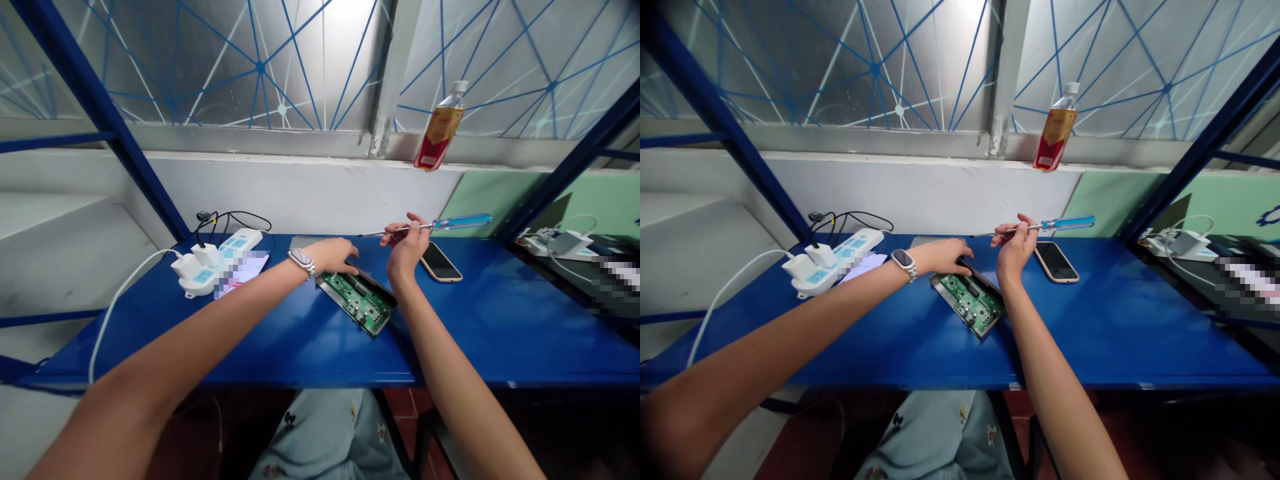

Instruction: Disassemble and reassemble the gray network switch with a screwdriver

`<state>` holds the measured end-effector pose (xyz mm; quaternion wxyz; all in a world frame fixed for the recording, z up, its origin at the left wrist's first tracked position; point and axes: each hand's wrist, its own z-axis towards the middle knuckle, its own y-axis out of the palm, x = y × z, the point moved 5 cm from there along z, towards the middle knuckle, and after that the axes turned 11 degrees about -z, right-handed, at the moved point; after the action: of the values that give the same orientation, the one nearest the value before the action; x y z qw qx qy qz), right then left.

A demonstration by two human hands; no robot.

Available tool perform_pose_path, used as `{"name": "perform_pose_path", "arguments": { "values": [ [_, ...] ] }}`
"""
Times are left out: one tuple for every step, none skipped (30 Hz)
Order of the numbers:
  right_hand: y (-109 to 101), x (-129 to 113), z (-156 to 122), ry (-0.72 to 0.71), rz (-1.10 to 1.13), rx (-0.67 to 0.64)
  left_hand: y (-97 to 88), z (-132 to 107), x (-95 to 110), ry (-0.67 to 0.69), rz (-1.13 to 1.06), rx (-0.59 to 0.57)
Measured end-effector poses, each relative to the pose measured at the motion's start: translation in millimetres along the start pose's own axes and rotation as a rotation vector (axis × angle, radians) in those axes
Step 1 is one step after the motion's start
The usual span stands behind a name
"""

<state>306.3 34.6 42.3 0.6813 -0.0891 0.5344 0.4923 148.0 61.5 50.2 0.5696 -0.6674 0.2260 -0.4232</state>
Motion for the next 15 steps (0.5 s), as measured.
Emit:
{"name": "perform_pose_path", "arguments": {
  "values": [
    [-1, 1, 0, 0.007, -0.007, 0.000, 8.5, 8, 7, 0.020, -0.008, -0.011],
    [-2, 2, 0, 0.021, -0.016, -0.012, 16.8, 15, 14, 0.027, -0.022, -0.040],
    [-1, 5, -1, 0.043, -0.027, -0.036, 24.1, 19, 20, 0.041, -0.024, -0.073],
    [0, 8, -1, 0.068, -0.037, -0.069, 28.9, 22, 26, 0.041, -0.004, -0.083],
    [3, 11, -2, 0.094, -0.044, -0.106, 31.0, 24, 30, 0.035, 0.034, -0.062],
    [5, 13, -3, 0.119, -0.047, -0.140, 31.9, 24, 34, 0.033, 0.078, -0.041],
    [7, 16, -4, 0.143, -0.048, -0.166, 31.7, 23, 36, 0.030, 0.128, -0.016],
    [8, 18, -4, 0.165, -0.048, -0.181, 30.9, 20, 37, 0.025, 0.179, 0.006],
    [9, 19, -4, 0.182, -0.050, -0.184, 29.8, 16, 37, 0.015, 0.222, 0.020],
    [9, 20, -4, 0.195, -0.055, -0.179, 28.6, 11, 34, -0.003, 0.255, 0.030],
    [9, 21, -3, 0.202, -0.065, -0.172, 27.4, 6, 31, -0.032, 0.275, 0.034],
    [8, 21, -3, 0.206, -0.080, -0.164, 26.2, -1, 26, -0.069, 0.279, 0.039],
    [7, 21, -2, 0.205, -0.103, -0.159, 25.0, -9, 20, -0.115, 0.273, 0.044],
    [6, 22, -1, 0.204, -0.135, -0.161, 23.9, -17, 13, -0.164, 0.264, 0.053],
    [5, 22, -1, 0.202, -0.180, -0.167, 22.5, -26, 6, -0.218, 0.256, 0.074]
  ]
}}
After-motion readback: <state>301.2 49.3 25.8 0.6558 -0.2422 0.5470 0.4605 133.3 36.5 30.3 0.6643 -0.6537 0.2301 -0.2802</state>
